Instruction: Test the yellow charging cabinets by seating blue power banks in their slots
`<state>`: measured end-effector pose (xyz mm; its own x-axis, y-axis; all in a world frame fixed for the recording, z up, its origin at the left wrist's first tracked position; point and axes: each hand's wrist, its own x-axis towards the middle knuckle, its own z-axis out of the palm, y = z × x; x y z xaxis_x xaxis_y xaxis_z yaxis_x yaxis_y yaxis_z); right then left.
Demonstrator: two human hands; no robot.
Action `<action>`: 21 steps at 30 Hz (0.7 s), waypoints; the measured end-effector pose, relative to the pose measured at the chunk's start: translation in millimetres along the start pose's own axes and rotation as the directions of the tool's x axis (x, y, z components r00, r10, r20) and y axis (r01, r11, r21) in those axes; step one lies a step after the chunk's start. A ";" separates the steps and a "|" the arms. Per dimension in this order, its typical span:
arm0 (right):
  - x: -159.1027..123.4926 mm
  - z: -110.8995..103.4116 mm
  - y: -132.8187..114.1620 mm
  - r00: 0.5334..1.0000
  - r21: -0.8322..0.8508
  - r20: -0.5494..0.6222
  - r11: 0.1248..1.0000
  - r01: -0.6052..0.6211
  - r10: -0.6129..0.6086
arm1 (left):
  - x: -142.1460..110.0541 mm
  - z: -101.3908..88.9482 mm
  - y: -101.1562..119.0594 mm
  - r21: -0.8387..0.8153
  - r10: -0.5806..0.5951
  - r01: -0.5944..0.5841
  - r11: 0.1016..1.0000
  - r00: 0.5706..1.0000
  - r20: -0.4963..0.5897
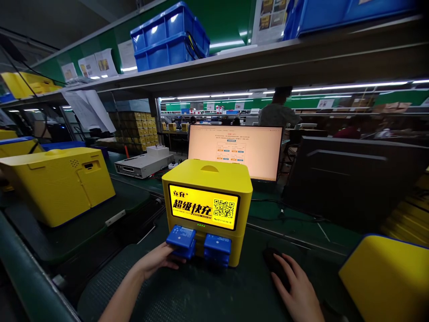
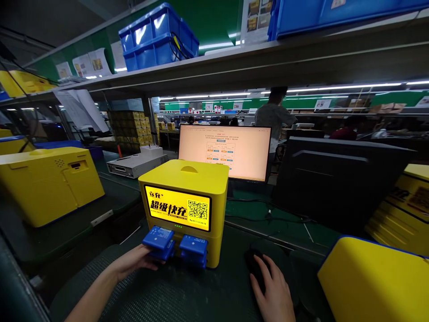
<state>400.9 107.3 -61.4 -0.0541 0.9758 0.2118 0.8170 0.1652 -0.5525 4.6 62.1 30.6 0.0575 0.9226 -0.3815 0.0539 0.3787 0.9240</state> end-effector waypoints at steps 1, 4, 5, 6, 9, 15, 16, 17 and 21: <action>0.1 0.2 0.3 1.000 -0.003 0.002 1.000 0.002 -0.002 | 0.8 -0.8 -0.9 -0.008 0.000 0.000 1.000 1.000 0.002; 0.2 0.7 1.1 1.000 -0.011 0.002 1.000 0.004 -0.004 | 1.0 -2.7 -1.2 -0.021 -0.004 0.004 1.000 1.000 0.002; 0.2 0.7 1.2 1.000 -0.013 0.003 1.000 0.000 0.000 | 0.6 -2.8 -0.7 -0.023 -0.005 0.005 1.000 1.000 0.000; 0.2 0.7 1.1 1.000 -0.015 0.007 1.000 -0.007 0.007 | 0.2 -2.6 -0.1 -0.023 -0.007 0.007 1.000 1.000 -0.001; 0.1 0.8 0.9 1.000 -0.020 0.012 1.000 -0.018 0.018 | -1.2 -1.3 2.0 -0.016 -0.011 0.011 1.000 1.000 -0.006; -1.4 2.3 2.5 1.000 -0.019 0.008 1.000 -0.016 0.016 | -3.6 0.7 5.6 0.028 -0.023 0.023 0.999 1.000 -0.019; -1.6 2.3 2.6 1.000 -0.018 0.007 1.000 -0.018 0.018 | -3.9 1.1 6.0 0.044 -0.028 0.029 0.999 0.999 -0.016; -1.7 2.2 2.6 1.000 -0.017 0.008 1.000 -0.019 0.019 | -4.1 1.5 6.3 0.062 -0.033 0.034 0.998 0.999 -0.011; -1.5 1.4 1.8 1.000 -0.010 0.007 1.000 -0.009 0.009 | -5.1 2.2 6.5 0.103 -0.044 0.043 0.994 0.999 0.004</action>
<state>401.7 106.3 -63.8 -0.0512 0.9783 0.2010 0.8232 0.1553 -0.5461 6.8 59.7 38.4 0.0591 0.9047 -0.4219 0.1584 0.4088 0.8988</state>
